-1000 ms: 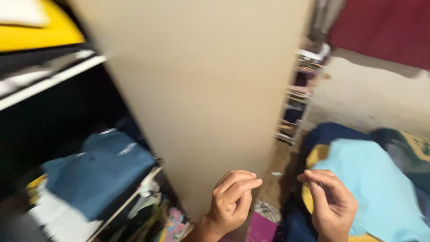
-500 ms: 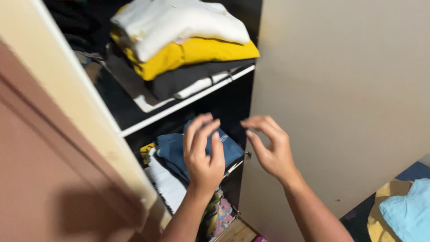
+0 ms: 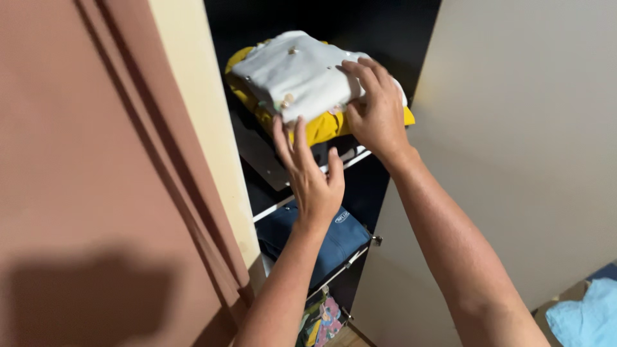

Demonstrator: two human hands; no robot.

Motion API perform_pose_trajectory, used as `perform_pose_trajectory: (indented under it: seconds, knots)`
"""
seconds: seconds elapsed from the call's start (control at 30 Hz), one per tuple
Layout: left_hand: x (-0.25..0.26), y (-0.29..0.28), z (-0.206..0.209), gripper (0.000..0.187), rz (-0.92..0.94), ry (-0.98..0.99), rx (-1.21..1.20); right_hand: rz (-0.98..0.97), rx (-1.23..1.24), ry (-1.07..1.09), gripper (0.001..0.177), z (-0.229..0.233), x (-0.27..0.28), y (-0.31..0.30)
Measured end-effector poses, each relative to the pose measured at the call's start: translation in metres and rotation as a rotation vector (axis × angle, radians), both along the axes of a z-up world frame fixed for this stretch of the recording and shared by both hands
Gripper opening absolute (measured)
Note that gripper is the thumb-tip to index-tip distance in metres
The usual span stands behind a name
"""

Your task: The person removes various pieces of folded clothing from a closet shelf and places them onto a bed one at a time.

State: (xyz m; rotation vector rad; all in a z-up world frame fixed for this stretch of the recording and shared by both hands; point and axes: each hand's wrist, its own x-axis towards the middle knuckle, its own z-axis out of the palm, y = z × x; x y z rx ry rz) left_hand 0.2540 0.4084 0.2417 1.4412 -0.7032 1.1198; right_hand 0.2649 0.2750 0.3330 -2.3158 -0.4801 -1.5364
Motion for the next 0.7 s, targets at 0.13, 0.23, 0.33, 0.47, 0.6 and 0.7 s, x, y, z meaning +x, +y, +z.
perform_pose_trajectory:
  seconds: [0.13, 0.23, 0.33, 0.47, 0.6, 0.7]
  knots:
    - [0.013, 0.003, -0.021, 0.074, 0.096, 0.013, 0.005, 0.073, 0.036, 0.084, 0.062, -0.001, 0.004, -0.002]
    - [0.021, 0.001, -0.027, 0.069, 0.141, 0.038, 0.020, 0.027, 0.048, 0.115, 0.056, 0.004, 0.005, -0.005]
    - [0.022, -0.002, -0.026, 0.068, 0.083, 0.109, -0.021, -0.009, 0.084, 0.161, 0.048, 0.005, 0.004, -0.004]
    - [0.021, 0.001, -0.024, 0.068, -0.040, 0.199, -0.053, -0.017, 0.080, 0.078, 0.046, 0.006, -0.009, -0.008]
    - [0.027, 0.003, -0.015, 0.083, -0.205, 0.210, -0.156, -0.074, 0.061, -0.105, 0.054, -0.006, -0.057, -0.034]
    - [0.029, 0.018, 0.000, 0.095, -0.397, 0.327, -0.424, 0.003, 0.138, -0.170, 0.040, -0.045, -0.098, -0.048]
